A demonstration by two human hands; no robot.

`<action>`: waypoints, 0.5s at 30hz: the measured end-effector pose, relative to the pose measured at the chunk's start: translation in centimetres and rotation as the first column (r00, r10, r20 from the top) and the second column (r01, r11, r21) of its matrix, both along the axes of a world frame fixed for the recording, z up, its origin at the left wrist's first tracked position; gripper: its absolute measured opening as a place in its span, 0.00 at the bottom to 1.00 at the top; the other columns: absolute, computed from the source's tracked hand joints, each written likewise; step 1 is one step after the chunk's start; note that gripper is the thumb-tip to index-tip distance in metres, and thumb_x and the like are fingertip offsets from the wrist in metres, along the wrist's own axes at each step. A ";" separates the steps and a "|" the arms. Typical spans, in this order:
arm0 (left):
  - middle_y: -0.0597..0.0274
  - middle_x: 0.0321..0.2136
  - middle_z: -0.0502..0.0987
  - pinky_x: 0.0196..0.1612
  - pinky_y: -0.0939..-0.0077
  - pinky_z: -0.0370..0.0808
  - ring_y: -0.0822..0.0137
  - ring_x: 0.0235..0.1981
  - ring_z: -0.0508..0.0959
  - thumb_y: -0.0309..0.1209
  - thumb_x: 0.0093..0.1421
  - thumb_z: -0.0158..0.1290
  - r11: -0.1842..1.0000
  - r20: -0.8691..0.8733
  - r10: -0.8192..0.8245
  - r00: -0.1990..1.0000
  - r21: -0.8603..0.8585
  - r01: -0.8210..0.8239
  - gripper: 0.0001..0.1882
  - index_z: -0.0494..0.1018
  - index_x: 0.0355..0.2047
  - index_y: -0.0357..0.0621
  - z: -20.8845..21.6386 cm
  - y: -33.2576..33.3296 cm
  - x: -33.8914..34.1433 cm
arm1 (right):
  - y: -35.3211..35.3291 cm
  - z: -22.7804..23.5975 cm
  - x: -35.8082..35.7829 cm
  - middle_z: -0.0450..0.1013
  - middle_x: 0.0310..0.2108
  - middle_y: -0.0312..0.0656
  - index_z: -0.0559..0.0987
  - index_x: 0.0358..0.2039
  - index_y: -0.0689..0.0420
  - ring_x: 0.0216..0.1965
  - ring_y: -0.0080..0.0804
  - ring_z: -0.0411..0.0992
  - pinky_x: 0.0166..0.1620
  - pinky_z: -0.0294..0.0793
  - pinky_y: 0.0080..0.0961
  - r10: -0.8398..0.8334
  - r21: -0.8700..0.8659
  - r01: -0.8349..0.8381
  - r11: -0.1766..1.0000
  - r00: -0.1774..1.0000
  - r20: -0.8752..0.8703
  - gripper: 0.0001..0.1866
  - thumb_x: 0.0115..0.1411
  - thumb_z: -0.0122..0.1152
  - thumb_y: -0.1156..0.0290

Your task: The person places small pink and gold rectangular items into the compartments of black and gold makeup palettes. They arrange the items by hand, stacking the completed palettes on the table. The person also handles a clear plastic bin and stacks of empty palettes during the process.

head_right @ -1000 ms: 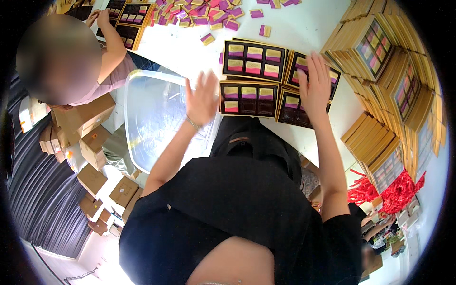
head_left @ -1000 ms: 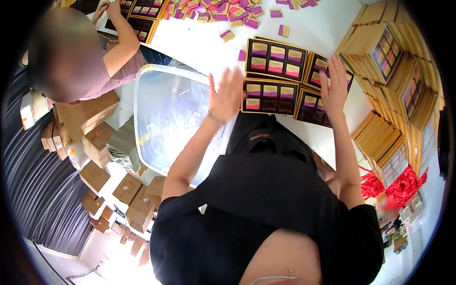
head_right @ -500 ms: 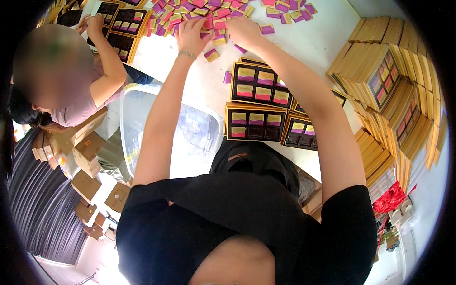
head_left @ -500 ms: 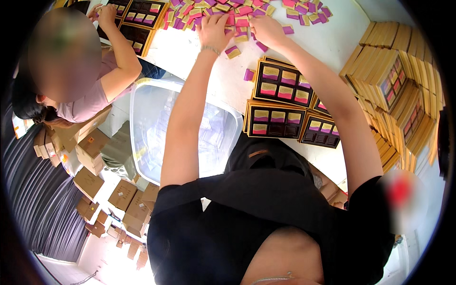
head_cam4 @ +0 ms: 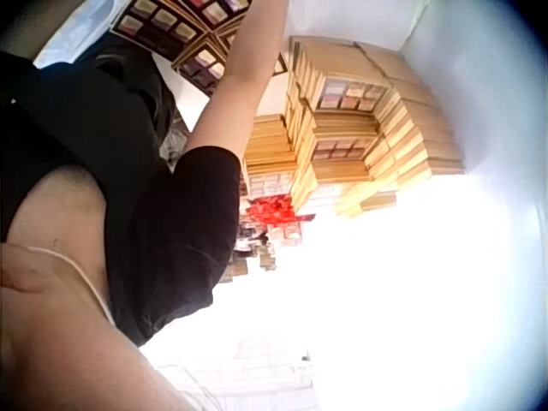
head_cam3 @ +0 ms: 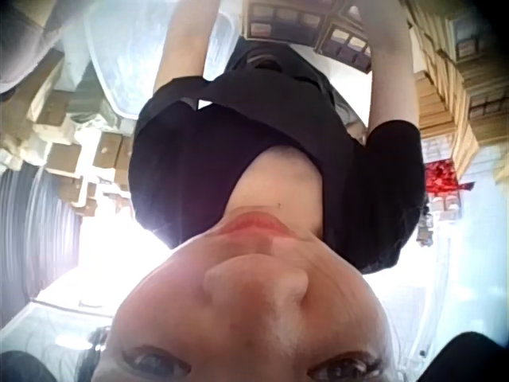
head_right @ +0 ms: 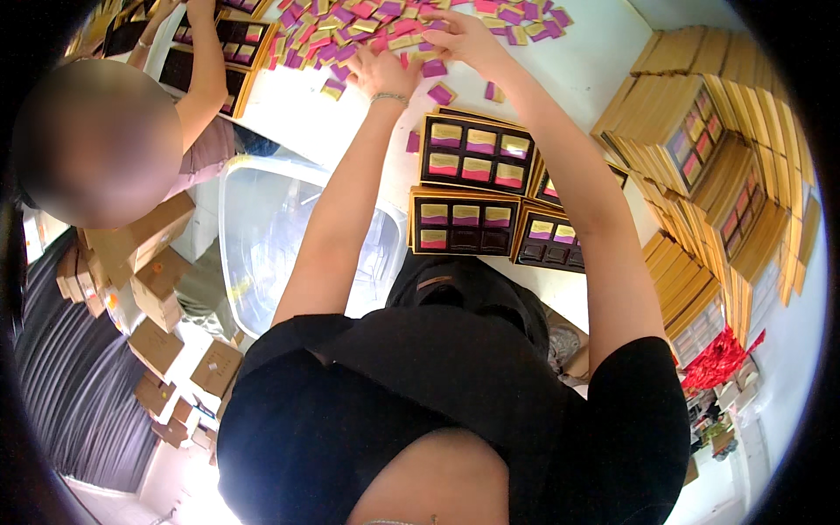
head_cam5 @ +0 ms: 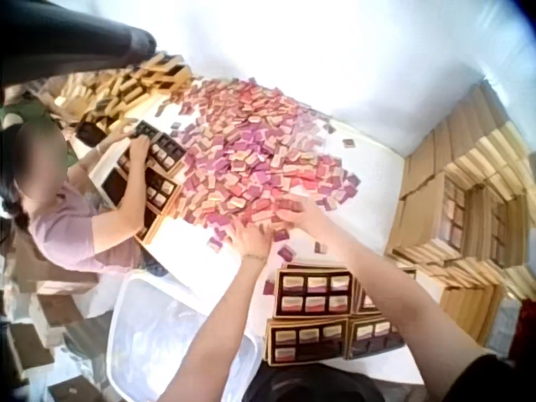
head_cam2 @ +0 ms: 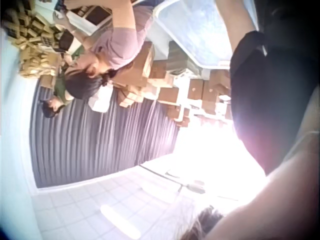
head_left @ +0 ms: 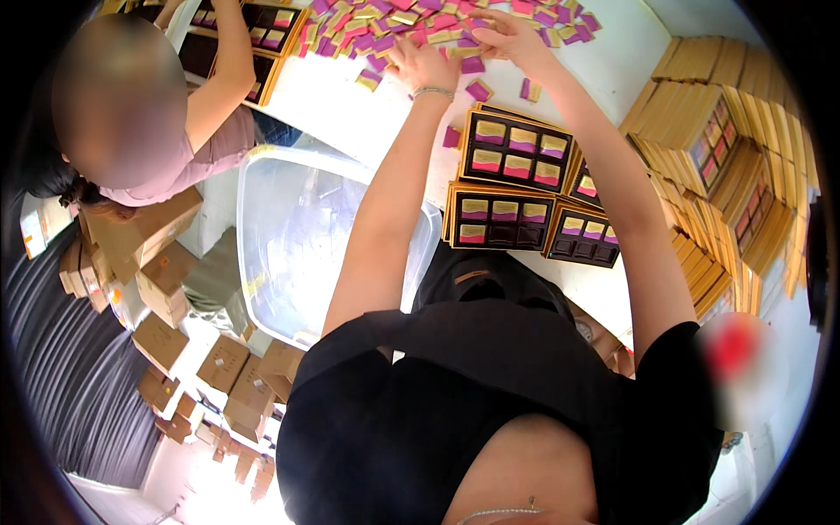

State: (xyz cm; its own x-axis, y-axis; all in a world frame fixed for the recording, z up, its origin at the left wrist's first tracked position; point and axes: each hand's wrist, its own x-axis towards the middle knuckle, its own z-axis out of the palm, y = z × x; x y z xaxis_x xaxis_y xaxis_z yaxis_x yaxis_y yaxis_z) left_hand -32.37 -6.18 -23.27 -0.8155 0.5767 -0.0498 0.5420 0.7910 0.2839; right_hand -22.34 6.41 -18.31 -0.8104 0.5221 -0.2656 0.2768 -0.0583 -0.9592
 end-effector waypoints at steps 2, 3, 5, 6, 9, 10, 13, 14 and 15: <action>0.51 0.54 0.66 0.53 0.55 0.60 0.52 0.56 0.59 0.52 0.48 0.64 0.996 0.008 0.035 0.999 -0.084 -0.034 0.28 0.78 0.39 0.41 -0.6 0.3 0.1 | 0.6 2.5 2.9 0.73 0.39 0.36 0.67 0.62 0.55 0.37 0.24 0.75 0.44 0.80 0.30 0.002 -0.526 -0.143 0.838 0.966 -0.260 0.24 0.66 0.56 0.66; 0.50 0.54 0.66 0.54 0.54 0.61 0.51 0.56 0.60 0.52 0.49 0.64 0.997 0.042 0.042 0.998 -0.068 -0.039 0.28 0.77 0.41 0.42 -0.3 0.4 0.3 | 0.3 3.2 4.2 0.72 0.39 0.37 0.65 0.63 0.54 0.37 0.24 0.74 0.44 0.80 0.29 -0.021 -0.581 -0.173 0.796 0.950 -0.313 0.26 0.66 0.56 0.66; 0.48 0.55 0.65 0.54 0.54 0.62 0.51 0.56 0.62 0.52 0.51 0.62 0.998 0.106 0.047 0.993 -0.038 -0.044 0.28 0.77 0.45 0.45 0.8 1.1 0.8 | -0.7 4.6 6.1 0.72 0.40 0.38 0.62 0.65 0.54 0.37 0.24 0.74 0.45 0.80 0.27 -0.081 -0.667 -0.244 0.704 0.906 -0.416 0.30 0.65 0.58 0.65; 0.47 0.55 0.65 0.54 0.50 0.65 0.48 0.56 0.65 0.54 0.50 0.62 0.999 0.159 0.048 0.986 0.002 -0.049 0.32 0.74 0.50 0.49 1.0 1.6 1.2 | -0.7 5.1 7.2 0.70 0.41 0.38 0.58 0.67 0.53 0.37 0.25 0.72 0.45 0.80 0.27 -0.057 -0.658 -0.330 0.677 0.867 -0.494 0.31 0.66 0.56 0.64; 0.46 0.54 0.66 0.54 0.48 0.70 0.46 0.57 0.66 0.55 0.48 0.63 0.983 0.279 -0.093 0.956 -0.125 0.132 0.35 0.74 0.50 0.47 1.6 3.1 1.9 | -1.5 6.8 10.6 0.70 0.39 0.38 0.59 0.66 0.53 0.35 0.25 0.71 0.44 0.79 0.27 -0.131 -0.728 -0.331 0.600 0.857 -0.498 0.29 0.67 0.54 0.63; 0.44 0.55 0.67 0.53 0.48 0.73 0.45 0.60 0.64 0.57 0.46 0.65 0.965 0.243 -0.146 0.959 -0.177 0.192 0.37 0.75 0.50 0.47 -0.6 3.1 0.4 | -2.2 8.0 11.8 0.70 0.40 0.40 0.63 0.63 0.56 0.33 0.25 0.69 0.43 0.78 0.27 -0.141 -0.696 -0.268 0.666 0.871 -0.471 0.25 0.67 0.53 0.65; 0.39 0.56 0.68 0.51 0.51 0.76 0.44 0.57 0.69 0.54 0.46 0.66 0.877 0.303 -0.240 0.922 -0.340 0.340 0.34 0.76 0.47 0.46 -1.9 3.8 -0.9 | -2.7 9.4 18.7 0.71 0.39 0.40 0.69 0.57 0.59 0.36 0.25 0.71 0.44 0.78 0.28 -0.139 -0.565 -0.108 0.818 0.916 -0.376 0.19 0.67 0.52 0.68; 0.39 0.56 0.69 0.49 0.52 0.77 0.44 0.56 0.72 0.53 0.46 0.67 0.877 0.332 -0.226 0.916 -0.340 0.340 0.32 0.77 0.46 0.45 -2.6 3.8 -1.9 | -3.6 10.8 20.7 0.73 0.38 0.40 0.72 0.51 0.59 0.37 0.25 0.73 0.44 0.77 0.27 -0.245 -0.540 0.096 0.836 0.946 -0.210 0.14 0.66 0.53 0.71; 0.42 0.54 0.72 0.48 0.55 0.77 0.48 0.53 0.74 0.53 0.46 0.68 0.910 0.307 -0.226 0.925 -0.272 0.313 0.32 0.77 0.45 0.45 -2.7 3.4 -2.0 | -3.8 10.7 22.9 0.74 0.37 0.40 0.74 0.51 0.59 0.37 0.25 0.74 0.44 0.77 0.27 -0.316 -0.431 0.236 0.871 0.941 -0.122 0.15 0.64 0.56 0.72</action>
State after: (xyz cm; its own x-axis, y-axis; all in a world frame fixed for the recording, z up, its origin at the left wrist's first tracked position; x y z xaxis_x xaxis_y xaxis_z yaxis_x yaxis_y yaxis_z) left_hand -34.41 -2.79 -25.98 -0.5627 0.6919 -0.4524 0.6869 0.6958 0.2099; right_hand 0.53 2.57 -7.64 -0.7038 0.6104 -0.3634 0.0137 -0.4998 -0.8660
